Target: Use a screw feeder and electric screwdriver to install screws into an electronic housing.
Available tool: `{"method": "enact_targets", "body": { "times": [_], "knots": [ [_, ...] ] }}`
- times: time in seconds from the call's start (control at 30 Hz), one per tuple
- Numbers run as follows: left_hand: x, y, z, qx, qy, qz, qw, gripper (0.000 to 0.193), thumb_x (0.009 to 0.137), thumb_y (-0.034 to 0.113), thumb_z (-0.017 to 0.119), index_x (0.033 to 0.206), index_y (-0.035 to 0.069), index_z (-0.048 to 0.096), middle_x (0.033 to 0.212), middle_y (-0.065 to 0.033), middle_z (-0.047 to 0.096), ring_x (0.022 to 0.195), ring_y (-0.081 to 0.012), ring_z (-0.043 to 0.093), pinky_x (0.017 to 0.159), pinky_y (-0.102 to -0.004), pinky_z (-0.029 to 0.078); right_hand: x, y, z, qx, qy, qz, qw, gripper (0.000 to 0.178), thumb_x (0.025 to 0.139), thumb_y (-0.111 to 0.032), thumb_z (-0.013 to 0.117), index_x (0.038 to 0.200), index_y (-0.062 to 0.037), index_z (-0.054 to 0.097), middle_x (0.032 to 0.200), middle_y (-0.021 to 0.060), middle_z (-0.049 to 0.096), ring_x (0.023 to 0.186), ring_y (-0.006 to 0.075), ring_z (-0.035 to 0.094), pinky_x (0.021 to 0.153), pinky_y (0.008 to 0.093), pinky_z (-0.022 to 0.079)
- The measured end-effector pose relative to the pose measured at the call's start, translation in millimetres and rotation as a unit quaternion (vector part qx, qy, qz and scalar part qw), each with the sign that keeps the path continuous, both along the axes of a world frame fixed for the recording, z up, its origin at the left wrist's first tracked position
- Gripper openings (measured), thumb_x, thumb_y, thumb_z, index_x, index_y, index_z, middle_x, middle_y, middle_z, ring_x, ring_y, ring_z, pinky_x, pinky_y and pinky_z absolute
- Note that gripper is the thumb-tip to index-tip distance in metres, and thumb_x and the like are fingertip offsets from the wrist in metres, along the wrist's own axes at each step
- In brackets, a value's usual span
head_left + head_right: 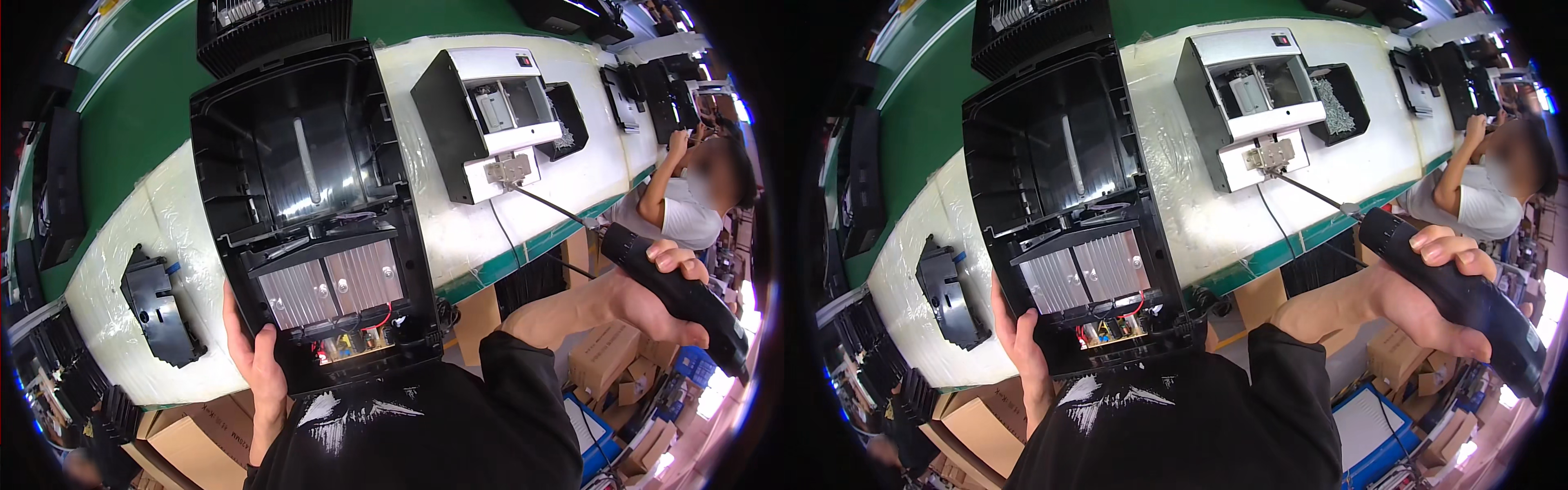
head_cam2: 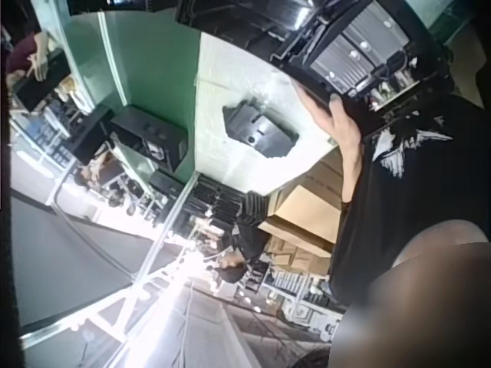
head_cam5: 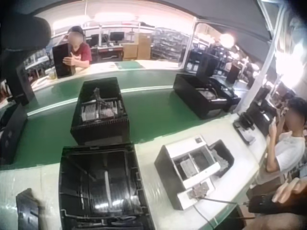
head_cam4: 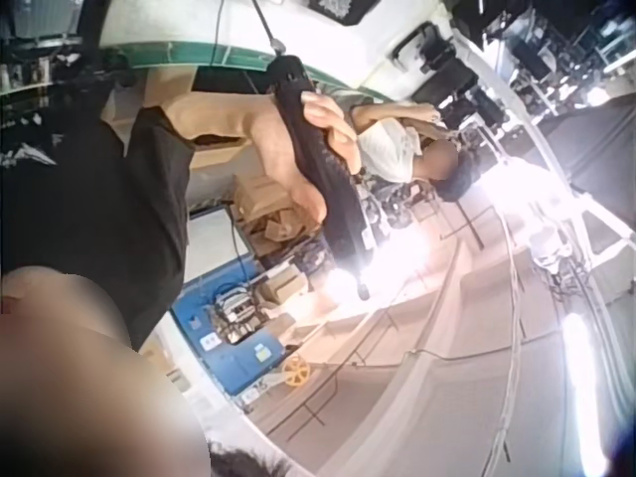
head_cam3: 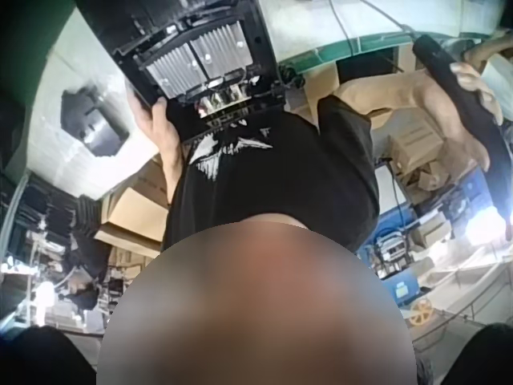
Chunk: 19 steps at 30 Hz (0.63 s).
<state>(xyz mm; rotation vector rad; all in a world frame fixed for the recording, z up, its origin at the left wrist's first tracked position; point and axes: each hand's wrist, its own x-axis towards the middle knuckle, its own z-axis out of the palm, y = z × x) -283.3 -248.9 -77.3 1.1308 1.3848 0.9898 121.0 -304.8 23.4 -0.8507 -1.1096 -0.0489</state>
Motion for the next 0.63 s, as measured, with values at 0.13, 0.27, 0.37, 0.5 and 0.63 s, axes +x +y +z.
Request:
{"method": "enact_targets", "body": {
  "times": [0.13,0.27,0.37,0.5,0.63],
  "knots": [
    [0,-2,0,-0.010,0.000,0.006,1.000,0.075,0.076,0.004,0.046,0.149,-0.006,0.029,0.152,-0.0186,0.035,0.140,-0.0260,0.033,0.116,-0.0334,0.019,2,5,-2,-0.008,0.008,0.010,1.000,0.086,0.082,-0.082,0.041,0.092,0.0020,0.053,0.068,0.0114,0.053,0.058,0.0220,0.054,0.056,0.0319,0.046],
    [2,0,3,-0.004,-0.001,0.004,1.000,0.076,0.074,0.003,0.046,0.148,-0.006,0.030,0.151,-0.0179,0.036,0.140,-0.0256,0.034,0.116,-0.0330,0.020,14,31,11,-0.086,0.006,0.124,0.989,0.086,0.080,-0.085,0.040,0.091,-0.0005,0.054,0.068,0.0080,0.051,0.057,0.0193,0.052,0.058,0.0317,0.044],
    [1,1,-1,0.012,-0.035,0.001,0.999,0.079,0.070,0.000,0.044,0.148,-0.007,0.030,0.150,-0.0175,0.038,0.139,-0.0255,0.035,0.116,-0.0326,0.020,8,73,21,-0.112,0.086,0.160,0.977,0.085,0.083,-0.082,0.039,0.091,0.0007,0.057,0.069,0.0079,0.053,0.057,0.0198,0.053,0.061,0.0331,0.045],
    [-1,2,-1,0.031,-0.038,-0.029,0.998,0.082,0.067,-0.005,0.039,0.148,-0.008,0.027,0.151,-0.0182,0.036,0.140,-0.0244,0.033,0.117,-0.0326,0.019,11,126,27,-0.240,0.036,-0.014,0.970,0.083,0.085,-0.077,0.042,0.098,0.0036,0.057,0.083,0.0139,0.061,0.069,0.0240,0.058,0.067,0.0364,0.046],
    [-4,2,-2,0.042,-0.045,-0.031,0.998,0.082,0.067,-0.005,0.039,0.148,-0.008,0.027,0.153,-0.0177,0.033,0.143,-0.0257,0.029,0.119,-0.0338,0.015,20,150,27,-0.279,0.016,0.030,0.960,0.067,0.096,-0.060,0.034,0.088,0.0030,0.055,0.070,0.0141,0.056,0.063,0.0239,0.055,0.063,0.0364,0.045]
  ]
}}
